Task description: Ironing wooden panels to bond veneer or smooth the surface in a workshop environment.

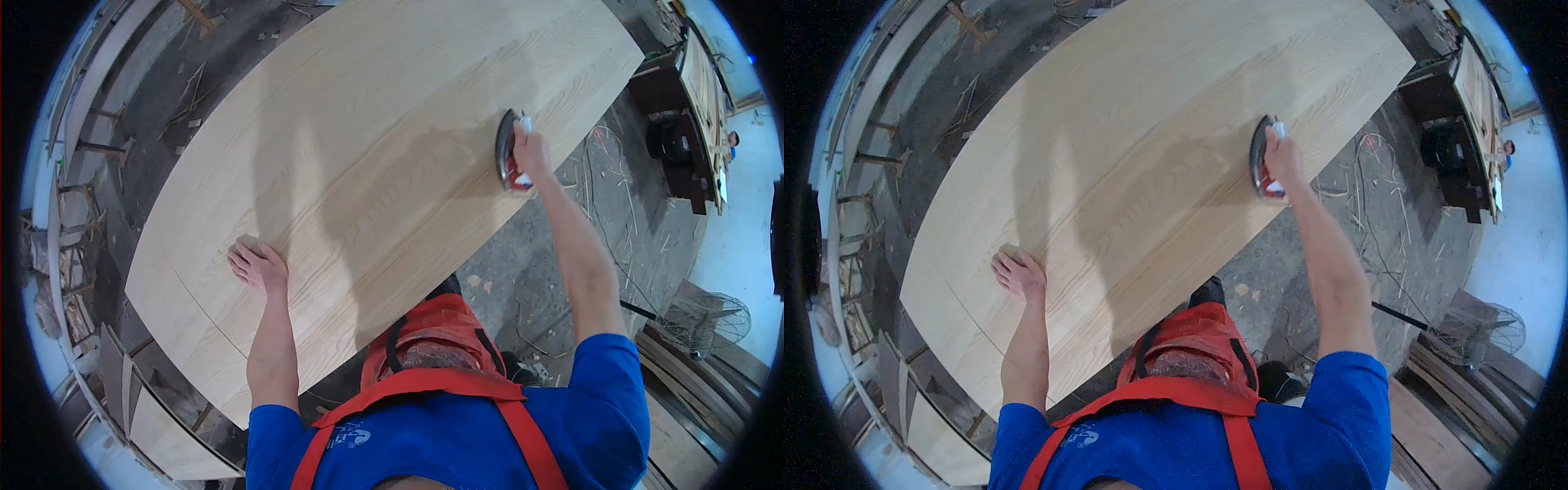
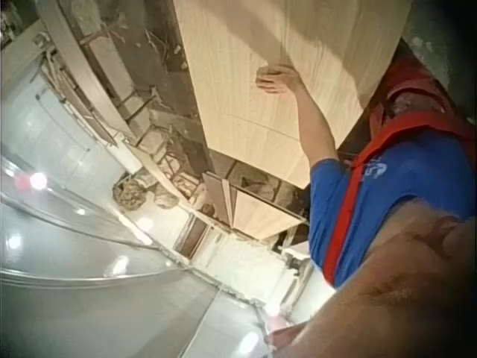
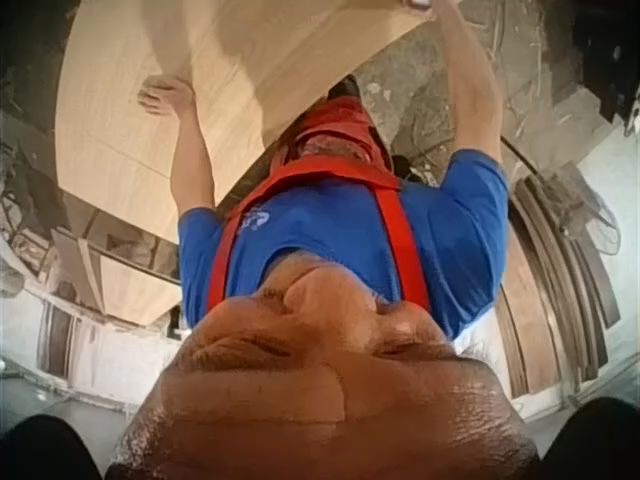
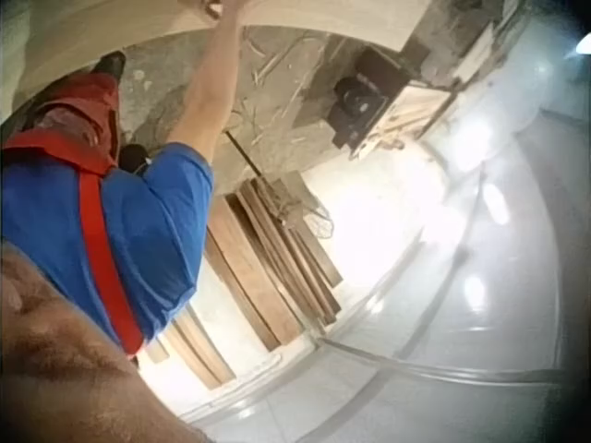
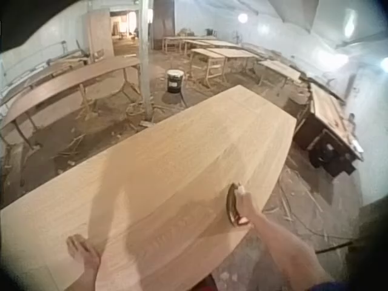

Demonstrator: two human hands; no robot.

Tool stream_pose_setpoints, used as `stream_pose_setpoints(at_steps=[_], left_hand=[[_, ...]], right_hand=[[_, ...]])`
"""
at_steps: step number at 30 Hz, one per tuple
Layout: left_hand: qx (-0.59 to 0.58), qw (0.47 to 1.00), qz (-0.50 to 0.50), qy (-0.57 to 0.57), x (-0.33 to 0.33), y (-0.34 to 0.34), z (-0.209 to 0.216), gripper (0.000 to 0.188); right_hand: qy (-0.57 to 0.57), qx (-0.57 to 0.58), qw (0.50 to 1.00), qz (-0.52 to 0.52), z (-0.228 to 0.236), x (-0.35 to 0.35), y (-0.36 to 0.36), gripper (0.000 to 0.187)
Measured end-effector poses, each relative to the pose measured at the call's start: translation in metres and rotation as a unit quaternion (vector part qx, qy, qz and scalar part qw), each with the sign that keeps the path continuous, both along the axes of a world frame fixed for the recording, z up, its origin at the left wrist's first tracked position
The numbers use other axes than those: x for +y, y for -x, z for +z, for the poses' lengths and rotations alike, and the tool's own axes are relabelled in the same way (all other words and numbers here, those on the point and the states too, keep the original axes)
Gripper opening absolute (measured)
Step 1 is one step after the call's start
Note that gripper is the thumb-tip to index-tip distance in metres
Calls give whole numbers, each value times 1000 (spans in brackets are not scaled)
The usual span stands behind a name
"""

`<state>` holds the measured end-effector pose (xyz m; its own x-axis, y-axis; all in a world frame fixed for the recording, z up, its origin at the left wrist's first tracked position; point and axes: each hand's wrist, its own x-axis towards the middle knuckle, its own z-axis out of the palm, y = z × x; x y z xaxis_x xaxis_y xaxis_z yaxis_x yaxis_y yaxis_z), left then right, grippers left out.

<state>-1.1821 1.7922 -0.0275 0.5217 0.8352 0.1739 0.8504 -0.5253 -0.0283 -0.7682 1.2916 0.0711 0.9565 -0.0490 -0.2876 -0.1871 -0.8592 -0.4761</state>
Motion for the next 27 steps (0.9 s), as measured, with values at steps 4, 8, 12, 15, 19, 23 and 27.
stream_pose_setpoints(at_steps=[4, 8, 12, 15, 19, 23, 27], left_hand=[[7, 1000, 12, 8, -2, -1, 3, 75], [-23, 1000, 9, 5, -7, -5, 3, 74], [-17, 1000, 2, 16, -10, -11, 1, 73], [-10, 1000, -2, 11, -8, -7, -2, 73], [1, 1000, 10, 2, -5, -5, 1, 75], [20, 999, 28, -9, 0, 5, 2, 73], [19, 999, 27, -11, 4, 3, -3, 71]], right_hand=[[-15, -46, 994, 96, -26, 34, 117, 60], [-107, 51, 960, 254, -19, 95, 261, 51], [-96, 148, 888, 425, 20, 117, 324, 57], [-46, 200, 859, 469, 28, 90, 307, 62], [-10, 170, 932, 320, 28, 23, 231, 49], [-17, 54, 995, 77, 12, -37, 112, 42], [43, -113, 993, 7, -22, -115, -20, 71]])
